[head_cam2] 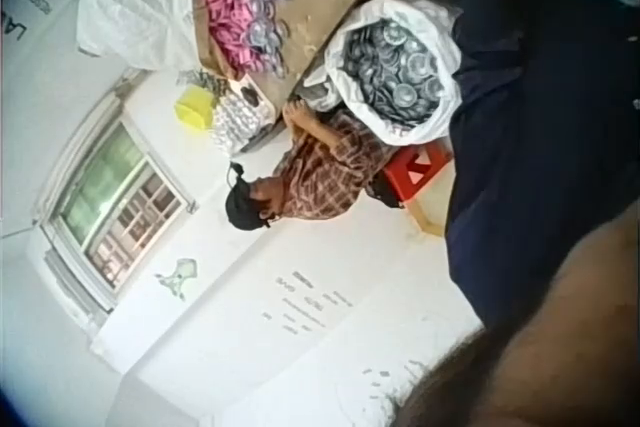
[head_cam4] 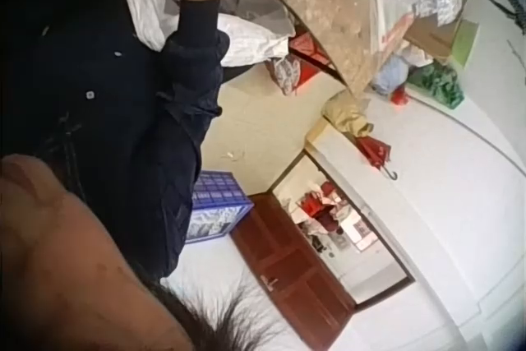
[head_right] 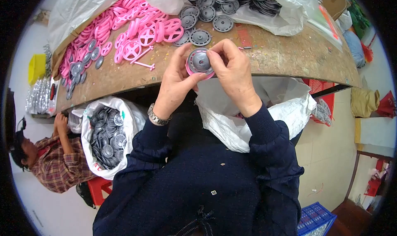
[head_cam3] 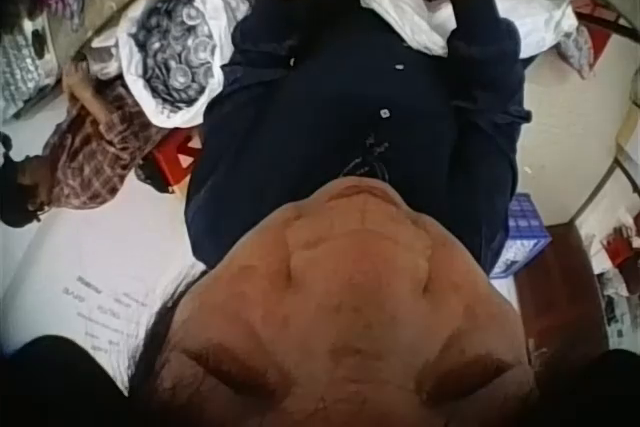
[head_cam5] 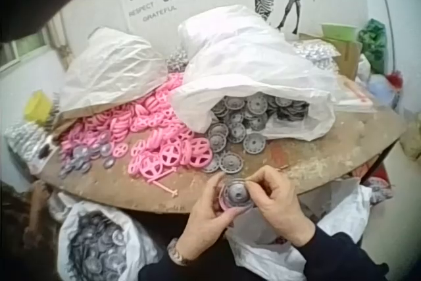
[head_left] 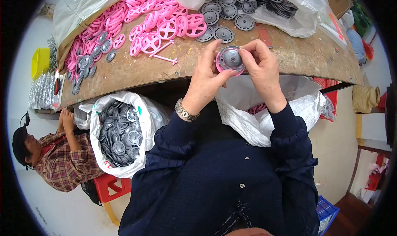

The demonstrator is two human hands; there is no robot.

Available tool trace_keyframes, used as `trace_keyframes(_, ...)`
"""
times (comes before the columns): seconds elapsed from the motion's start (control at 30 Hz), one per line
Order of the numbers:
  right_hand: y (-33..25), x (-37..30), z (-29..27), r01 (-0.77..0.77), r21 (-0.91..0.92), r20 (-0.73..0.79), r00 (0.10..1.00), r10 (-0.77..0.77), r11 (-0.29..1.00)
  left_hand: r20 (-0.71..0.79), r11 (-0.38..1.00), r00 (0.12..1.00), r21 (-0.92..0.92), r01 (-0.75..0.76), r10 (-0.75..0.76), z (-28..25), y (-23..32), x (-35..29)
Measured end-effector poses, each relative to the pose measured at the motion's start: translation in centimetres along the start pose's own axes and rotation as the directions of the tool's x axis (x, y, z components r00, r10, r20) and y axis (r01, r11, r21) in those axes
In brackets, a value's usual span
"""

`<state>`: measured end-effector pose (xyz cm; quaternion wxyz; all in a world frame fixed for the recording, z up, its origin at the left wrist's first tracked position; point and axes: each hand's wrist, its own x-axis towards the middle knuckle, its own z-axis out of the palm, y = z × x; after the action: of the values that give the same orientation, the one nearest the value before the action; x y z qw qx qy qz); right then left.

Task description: Assembling plastic toy components by pressing grey rings onto pink wheel frames.

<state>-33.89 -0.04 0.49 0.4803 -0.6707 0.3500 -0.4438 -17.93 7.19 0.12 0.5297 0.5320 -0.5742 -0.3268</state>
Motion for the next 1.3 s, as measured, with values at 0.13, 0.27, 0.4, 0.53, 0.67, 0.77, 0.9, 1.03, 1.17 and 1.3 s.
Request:
trace_keyframes(0.13, 0.5, -0.6, -0.1, 0.077, -0.063, -0.028, 0.996, -0.079, 0.995, 0.202, 0.885, 0.959, -0.384, 0.263, -0.197, -0.1, -0.2, -0.1)
trace_keyframes(0.27, 0.0, -0.7, -0.1, 0.094, -0.049, -0.009, 0.996, -0.094, 0.994, 0.193, 0.812, 0.957, -0.51, 0.285, -0.215, 0.2, 0.1, -0.4)
trace_keyframes(0.4, -0.3, -1.0, -0.1, 0.133, -0.073, -0.001, 0.991, -0.134, 0.988, 0.177, 0.839, 0.965, -0.48, 0.256, -0.193, 0.3, 0.1, -0.5)
trace_keyframes(0.53, -0.4, -1.2, -0.6, 0.025, 0.053, 0.068, 0.997, -0.029, 0.998, 0.218, 0.898, 0.961, -0.367, 0.244, -0.172, -0.3, 0.2, -0.6)
trace_keyframes(0.67, -1.1, -1.5, -1.2, -0.024, 0.058, 0.117, 0.993, 0.017, 0.998, 0.222, 0.889, 0.963, -0.393, 0.233, -0.154, 0.0, -0.1, -0.9)
trace_keyframes(0.77, -1.4, -1.5, -1.7, -0.07, 0.087, 0.189, 0.981, 0.052, 0.994, 0.216, 0.904, 0.971, -0.386, 0.182, -0.103, 0.3, -0.5, -1.0)
trace_keyframes(0.9, -1.0, -1.9, -2.0, -0.05, 0.065, 0.186, 0.982, 0.037, 0.997, 0.147, 0.97, 0.989, -0.237, 0.053, -0.018, 0.9, -0.4, -1.3)
trace_keyframes(1.03, -2.1, -2.9, -1.1, 0.063, -0.094, 0.06, 0.997, -0.057, 0.994, 0.046, 0.991, 0.998, -0.123, 0.057, -0.051, 1.6, 0.8, -1.9)
trace_keyframes(1.17, -0.8, -2.8, -1.1, -0.019, -0.033, 0.059, 0.998, 0.021, 0.999, 0.019, 0.978, 0.996, -0.188, 0.089, -0.087, 2.0, 0.8, -1.5)
trace_keyframes(1.3, -0.3, -2.2, -1.7, -0.113, 0.167, 0.08, 0.992, 0.101, 0.979, 0.144, 0.951, 0.984, -0.275, 0.142, -0.105, 1.8, 0.7, -1.5)
